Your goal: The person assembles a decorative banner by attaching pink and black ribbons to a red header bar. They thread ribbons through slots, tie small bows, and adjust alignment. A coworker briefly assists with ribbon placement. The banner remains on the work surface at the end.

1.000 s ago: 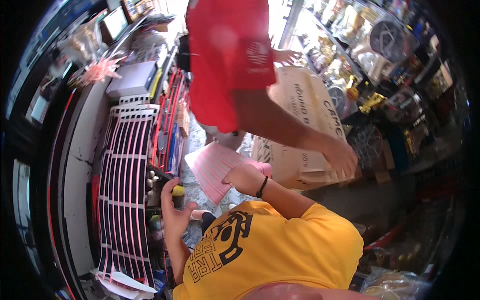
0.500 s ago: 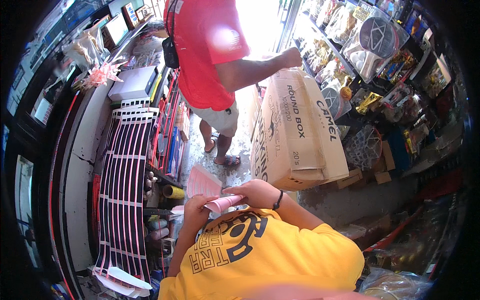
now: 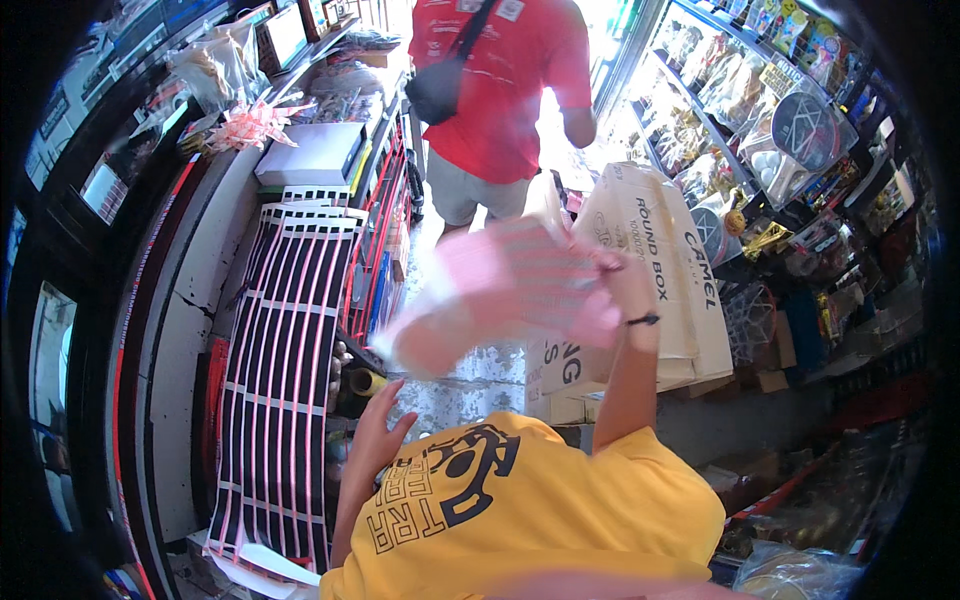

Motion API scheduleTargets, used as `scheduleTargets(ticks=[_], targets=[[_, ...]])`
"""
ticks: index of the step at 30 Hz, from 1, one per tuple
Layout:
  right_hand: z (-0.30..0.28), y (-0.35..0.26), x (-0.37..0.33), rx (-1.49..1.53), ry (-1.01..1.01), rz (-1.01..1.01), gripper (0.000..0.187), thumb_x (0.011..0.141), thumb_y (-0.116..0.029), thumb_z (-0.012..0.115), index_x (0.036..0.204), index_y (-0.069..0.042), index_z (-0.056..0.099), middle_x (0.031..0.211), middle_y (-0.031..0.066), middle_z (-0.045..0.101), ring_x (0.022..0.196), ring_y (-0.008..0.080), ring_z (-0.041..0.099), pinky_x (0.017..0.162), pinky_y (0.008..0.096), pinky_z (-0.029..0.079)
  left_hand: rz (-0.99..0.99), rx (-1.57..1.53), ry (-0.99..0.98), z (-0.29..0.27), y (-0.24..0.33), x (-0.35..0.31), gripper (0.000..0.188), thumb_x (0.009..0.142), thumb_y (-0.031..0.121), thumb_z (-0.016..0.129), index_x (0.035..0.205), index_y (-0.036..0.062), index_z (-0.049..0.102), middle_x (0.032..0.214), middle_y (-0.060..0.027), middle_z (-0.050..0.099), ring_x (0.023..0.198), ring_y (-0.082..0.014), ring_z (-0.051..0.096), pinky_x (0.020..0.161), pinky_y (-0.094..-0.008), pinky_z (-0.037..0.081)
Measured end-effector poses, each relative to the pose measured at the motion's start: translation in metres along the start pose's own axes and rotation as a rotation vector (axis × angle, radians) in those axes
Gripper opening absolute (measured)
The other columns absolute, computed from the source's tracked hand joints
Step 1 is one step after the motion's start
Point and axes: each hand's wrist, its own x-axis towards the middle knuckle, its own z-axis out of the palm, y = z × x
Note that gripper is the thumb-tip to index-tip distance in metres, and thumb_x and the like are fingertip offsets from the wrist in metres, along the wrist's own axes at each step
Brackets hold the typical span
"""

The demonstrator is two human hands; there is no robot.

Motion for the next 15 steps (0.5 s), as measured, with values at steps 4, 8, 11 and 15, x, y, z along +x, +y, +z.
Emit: scheduleTargets(ticks=[4, 8, 11, 15], targets=[[-0.060, 0.011, 0.047, -0.074, 0.361, 0.105, 0.027, 0.085, -0.013, 0.058, 0.106, -0.003, 0.071, 0.090, 0.0204, 0.071, 0.079, 0.0313, 0.070, 0.071, 0.0372, 0.051, -0.088, -0.014, 0.038, -0.036, -0.030, 0.004, 0.051, 0.086, 0.017, 0.070, 0.132, 0.0044, 0.054, 0.131, -0.0175, 0.056, 0.104, -0.0279, 0.063, 0.090, -0.0359, 0.049], [-0.092, -0.005, 0.083, -0.051, 0.810, 0.139, 0.029, 0.085, -0.011, 0.056, 0.108, -0.003, 0.071, 0.091, 0.0210, 0.071, 0.079, 0.0317, 0.070, 0.072, 0.0384, 0.051, -0.083, -0.035, 0.045, -0.053, -0.045, 0.026, 0.051, 0.087, 0.019, 0.070, 0.133, 0.0046, 0.053, 0.132, -0.0171, 0.056, 0.104, -0.0281, 0.063, 0.091, -0.0365, 0.049], [-0.088, -0.035, 0.113, -0.113, 1.078, -0.193, 0.033, 0.085, -0.007, 0.052, 0.113, -0.003, 0.069, 0.097, 0.0185, 0.072, 0.086, 0.0321, 0.070, 0.080, 0.0376, 0.052, -0.033, -0.029, 0.045, -0.053, -0.048, 0.054, 0.048, 0.087, 0.012, 0.067, 0.132, 0.0026, 0.054, 0.131, -0.0174, 0.056, 0.104, -0.0261, 0.063, 0.091, -0.0352, 0.049], [-0.062, -0.051, 0.212, -0.045, 1.233, -0.309, 0.043, 0.084, -0.002, 0.048, 0.121, -0.010, 0.067, 0.115, 0.0159, 0.068, 0.102, 0.0321, 0.066, 0.090, 0.0365, 0.050, -0.073, -0.076, 0.054, -0.049, -0.050, 0.101, 0.049, 0.089, 0.020, 0.067, 0.133, 0.0040, 0.053, 0.134, -0.0168, 0.055, 0.105, -0.0288, 0.062, 0.093, -0.0379, 0.048]])
